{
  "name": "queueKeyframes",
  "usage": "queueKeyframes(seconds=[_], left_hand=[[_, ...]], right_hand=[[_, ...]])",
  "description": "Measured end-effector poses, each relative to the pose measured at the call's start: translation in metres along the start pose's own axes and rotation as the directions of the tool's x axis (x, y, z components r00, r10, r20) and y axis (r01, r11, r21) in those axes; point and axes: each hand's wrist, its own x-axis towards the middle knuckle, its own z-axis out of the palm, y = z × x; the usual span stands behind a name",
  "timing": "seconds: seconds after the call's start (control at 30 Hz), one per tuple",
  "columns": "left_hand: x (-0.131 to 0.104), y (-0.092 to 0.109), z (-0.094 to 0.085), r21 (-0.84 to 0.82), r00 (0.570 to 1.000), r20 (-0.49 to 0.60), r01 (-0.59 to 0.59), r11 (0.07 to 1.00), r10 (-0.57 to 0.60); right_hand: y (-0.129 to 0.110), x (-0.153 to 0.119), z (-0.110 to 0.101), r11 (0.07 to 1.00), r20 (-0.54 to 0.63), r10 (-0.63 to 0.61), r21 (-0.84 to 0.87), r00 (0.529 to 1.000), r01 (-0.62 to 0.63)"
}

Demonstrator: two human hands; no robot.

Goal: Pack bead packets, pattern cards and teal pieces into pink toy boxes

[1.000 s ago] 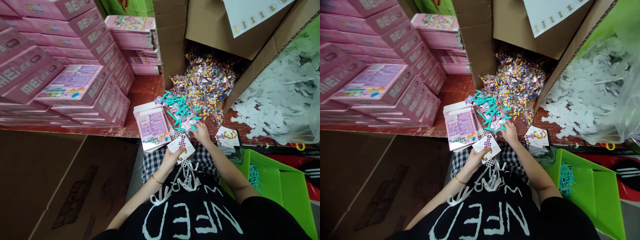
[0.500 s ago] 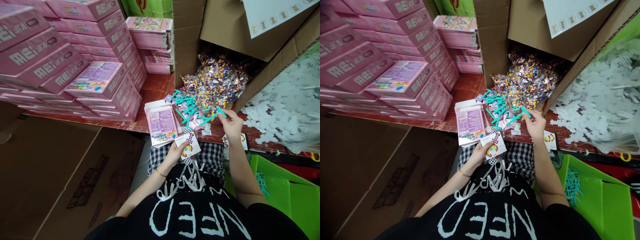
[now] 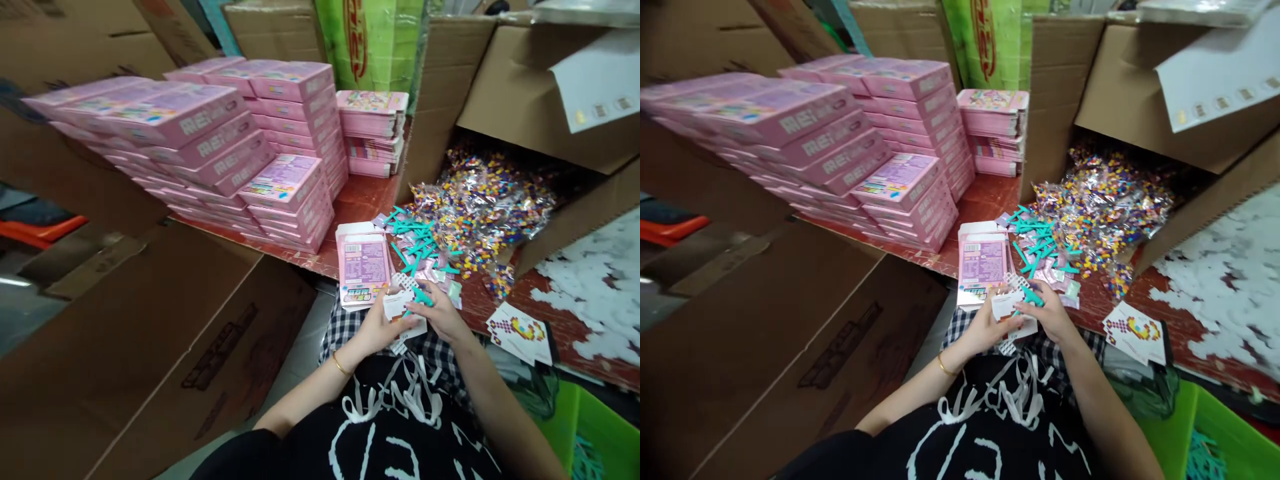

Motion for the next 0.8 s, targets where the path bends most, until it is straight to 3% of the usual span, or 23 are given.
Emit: queueKeyframes(seconds=[0.03, 0.07, 0.13, 0.17, 0.23, 0.3, 0.4, 0.47, 0.53, 0.63, 0.8], left_hand=[[0.007, 0.000, -0.012, 0.120, 0.989, -0.119, -0.071, 0.990, 0.085], [0.015, 0.001, -0.026, 0.257, 0.949, -0.257, -0.113, 0.960, 0.181], [0.034, 0.004, -0.056, 0.460, 0.825, -0.474, -0.067, 0.885, 0.309], [0.045, 0.005, -0.070, 0.485, 0.798, -0.525, -0.006, 0.874, 0.297], [0.064, 0.007, -0.091, 0.452, 0.819, -0.543, 0.097, 0.887, 0.187], [0.076, 0.010, -0.102, 0.377, 0.865, -0.498, 0.155, 0.913, 0.059], [0.075, 0.018, -0.101, 0.306, 0.920, -0.391, 0.157, 0.939, -0.026], [0.062, 0.027, -0.093, 0.321, 0.966, -0.257, 0.102, 0.941, -0.017], [0.044, 0.037, -0.082, 0.341, 0.996, -0.093, 0.035, 0.939, -0.003], [0.018, 0.048, -0.065, 0.334, 1.000, 0.015, -0.001, 0.943, -0.004], [-0.005, 0.043, -0.049, 0.285, 0.995, 0.029, 0.085, 0.955, -0.097]], right_hand=[[0.001, 0.010, 0.002, 0.998, -0.029, 0.004, 0.061, 1.000, -0.002], [0.003, 0.022, 0.005, 0.993, -0.063, 0.000, 0.121, 0.998, 0.008], [0.009, 0.048, 0.014, 0.976, -0.150, -0.034, 0.209, 0.988, 0.065], [0.012, 0.061, 0.020, 0.967, -0.204, -0.059, 0.231, 0.977, 0.107], [0.018, 0.081, 0.031, 0.956, -0.280, -0.086, 0.247, 0.956, 0.158], [0.019, 0.090, 0.040, 0.957, -0.277, -0.071, 0.251, 0.958, 0.143], [0.000, 0.082, 0.040, 0.966, -0.150, -0.061, 0.239, 0.987, 0.096], [-0.026, 0.070, 0.035, 0.965, -0.073, -0.135, 0.215, 0.988, 0.148], [-0.055, 0.061, 0.029, 0.943, -0.052, -0.283, 0.170, 0.958, 0.288], [-0.085, 0.058, 0.023, 0.879, -0.109, -0.465, 0.062, 0.878, 0.473], [-0.082, 0.060, 0.017, 0.865, -0.227, -0.486, 0.016, 0.844, 0.502]])
